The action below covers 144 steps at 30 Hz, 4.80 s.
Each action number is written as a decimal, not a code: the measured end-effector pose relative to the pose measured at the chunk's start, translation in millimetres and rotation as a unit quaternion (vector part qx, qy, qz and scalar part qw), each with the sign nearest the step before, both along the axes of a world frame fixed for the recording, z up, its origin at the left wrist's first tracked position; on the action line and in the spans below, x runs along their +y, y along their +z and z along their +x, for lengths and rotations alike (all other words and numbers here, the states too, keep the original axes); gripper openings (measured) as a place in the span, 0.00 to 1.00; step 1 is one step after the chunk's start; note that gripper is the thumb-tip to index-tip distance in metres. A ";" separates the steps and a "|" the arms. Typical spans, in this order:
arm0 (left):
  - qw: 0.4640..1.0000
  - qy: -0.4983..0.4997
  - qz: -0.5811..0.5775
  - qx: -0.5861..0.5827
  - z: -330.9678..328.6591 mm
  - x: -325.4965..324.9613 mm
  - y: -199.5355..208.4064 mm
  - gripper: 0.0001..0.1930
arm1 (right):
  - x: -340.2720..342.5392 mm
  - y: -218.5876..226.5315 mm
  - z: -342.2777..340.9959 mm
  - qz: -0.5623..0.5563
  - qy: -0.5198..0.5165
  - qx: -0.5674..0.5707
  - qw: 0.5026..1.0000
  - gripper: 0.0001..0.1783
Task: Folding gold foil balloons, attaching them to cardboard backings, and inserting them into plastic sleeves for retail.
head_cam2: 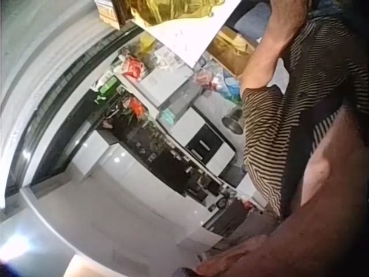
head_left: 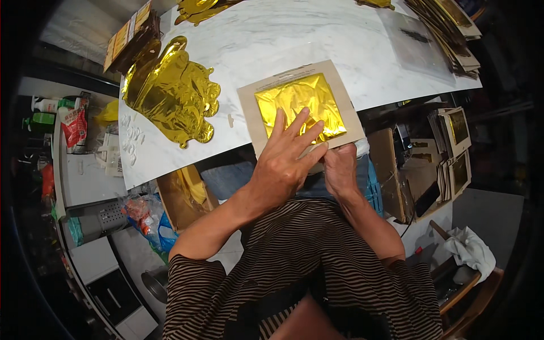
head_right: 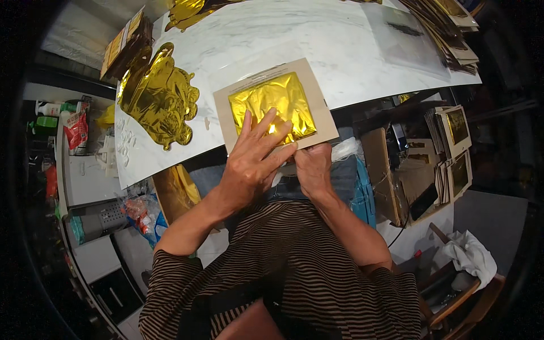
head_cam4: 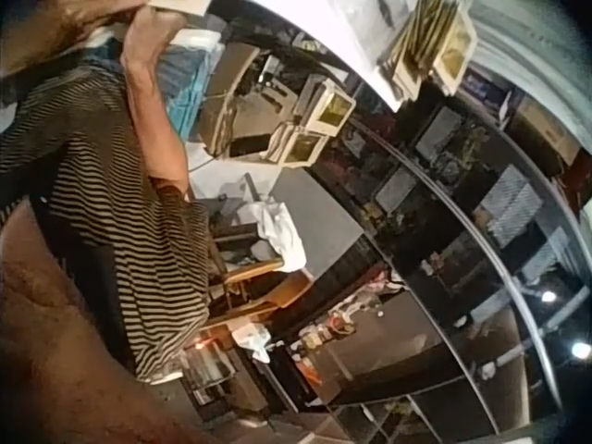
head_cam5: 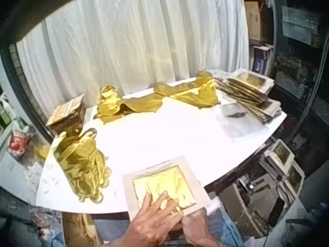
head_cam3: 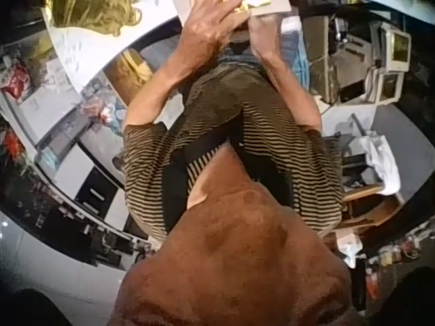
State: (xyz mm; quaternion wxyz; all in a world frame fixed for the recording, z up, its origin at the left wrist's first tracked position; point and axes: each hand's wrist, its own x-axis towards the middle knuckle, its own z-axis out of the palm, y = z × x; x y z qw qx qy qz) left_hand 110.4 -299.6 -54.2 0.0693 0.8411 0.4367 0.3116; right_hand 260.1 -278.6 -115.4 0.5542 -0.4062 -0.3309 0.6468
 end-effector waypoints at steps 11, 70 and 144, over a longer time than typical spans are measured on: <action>0.999 0.043 0.019 -0.011 -0.9 12.5 -4.1 0.26 | -13.9 -1.3 2.3 -0.053 0.104 0.038 0.992 0.14; 0.982 0.020 -0.097 0.163 -47.2 132.0 16.3 0.40 | 299.8 71.4 56.6 0.272 0.064 -0.749 0.601 0.17; 0.973 -0.085 -0.046 0.209 -36.1 154.9 1.6 0.41 | 177.5 82.8 78.7 0.530 0.272 -0.554 0.582 0.08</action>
